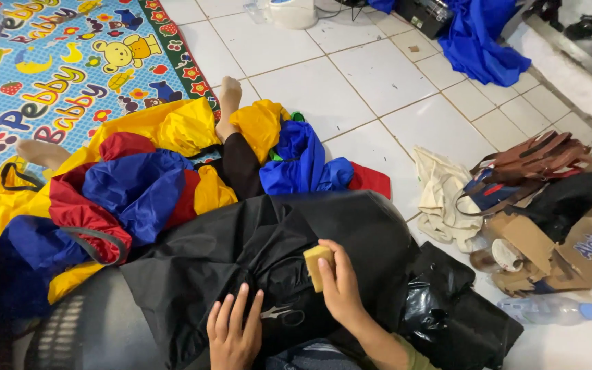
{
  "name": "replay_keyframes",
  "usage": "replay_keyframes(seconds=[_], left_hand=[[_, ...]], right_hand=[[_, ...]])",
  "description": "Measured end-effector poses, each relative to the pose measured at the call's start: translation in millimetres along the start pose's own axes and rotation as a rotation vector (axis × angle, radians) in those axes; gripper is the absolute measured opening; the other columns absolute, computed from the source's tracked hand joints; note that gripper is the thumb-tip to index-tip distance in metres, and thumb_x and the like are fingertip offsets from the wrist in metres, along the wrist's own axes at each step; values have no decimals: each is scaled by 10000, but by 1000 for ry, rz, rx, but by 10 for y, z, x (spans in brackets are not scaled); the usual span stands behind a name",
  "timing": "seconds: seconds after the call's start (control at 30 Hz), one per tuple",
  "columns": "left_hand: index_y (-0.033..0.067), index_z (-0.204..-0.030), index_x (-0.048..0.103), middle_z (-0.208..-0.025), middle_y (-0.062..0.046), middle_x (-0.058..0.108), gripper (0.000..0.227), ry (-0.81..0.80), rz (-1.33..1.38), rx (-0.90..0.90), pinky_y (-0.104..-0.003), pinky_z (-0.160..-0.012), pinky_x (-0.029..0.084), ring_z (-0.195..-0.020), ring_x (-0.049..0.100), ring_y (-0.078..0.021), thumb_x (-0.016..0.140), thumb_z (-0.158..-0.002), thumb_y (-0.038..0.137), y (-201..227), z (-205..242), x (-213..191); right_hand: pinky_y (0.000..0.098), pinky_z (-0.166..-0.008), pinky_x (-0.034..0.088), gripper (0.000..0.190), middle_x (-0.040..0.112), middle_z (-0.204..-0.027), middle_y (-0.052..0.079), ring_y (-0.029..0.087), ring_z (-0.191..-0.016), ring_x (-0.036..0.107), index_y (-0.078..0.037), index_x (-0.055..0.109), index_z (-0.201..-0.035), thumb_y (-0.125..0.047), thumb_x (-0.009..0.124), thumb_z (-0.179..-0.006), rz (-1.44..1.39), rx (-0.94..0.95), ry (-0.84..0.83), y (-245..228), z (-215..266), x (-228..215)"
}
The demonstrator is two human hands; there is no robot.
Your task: Processing and cleaning fabric covers using a sponge and scissors before sorting them.
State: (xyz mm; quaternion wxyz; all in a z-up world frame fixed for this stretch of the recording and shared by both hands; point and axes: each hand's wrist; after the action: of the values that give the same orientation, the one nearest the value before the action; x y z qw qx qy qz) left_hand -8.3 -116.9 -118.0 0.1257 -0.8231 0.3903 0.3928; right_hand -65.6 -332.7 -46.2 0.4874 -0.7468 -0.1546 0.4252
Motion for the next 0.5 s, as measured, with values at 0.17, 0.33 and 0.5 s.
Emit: replay_keyframes(seconds=[0.17, 0.33, 0.5], left_hand=[[84, -1108, 737, -1263, -93, 682, 357, -33, 252, -75, -384, -927, 520, -1070, 659, -262, 761, -773, 202, 166, -388, -189], [152, -1141, 730, -1295, -39, 652, 371, -172, 152, -176, -348, -914, 463, -1063, 619, -214, 755, -814, 325, 32, -355, -73], [161, -1080, 744, -1142, -6, 680, 306, -182, 230, -133, -420, -1020, 461, -1205, 599, -256, 772, -808, 297, -59, -447, -201]], right_hand=[[346, -833, 510, 486, 604, -1102, 120, 236, -893, 615, -75, 507, -1305, -228, 694, -884, 180, -133, 61, 157, 61, 148], [433, -829, 562, 698, 459, -1264, 212, 367, -1039, 590, -47, 430, -1236, -166, 883, -718, 318, -329, 150, 192, -24, 217], [319, -808, 541, 520, 593, -1073, 62, 188, -901, 615, -125, 492, -1165, 8, 736, -726, -108, 30, 32, 307, -6, 64]])
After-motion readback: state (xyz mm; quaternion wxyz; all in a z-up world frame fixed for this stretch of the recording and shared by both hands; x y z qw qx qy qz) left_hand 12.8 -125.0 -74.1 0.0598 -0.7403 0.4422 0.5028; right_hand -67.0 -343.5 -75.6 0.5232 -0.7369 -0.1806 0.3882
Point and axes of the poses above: each hand's wrist, its own z-axis away from the middle knuckle, its own x-axis out of the palm, y = z × x
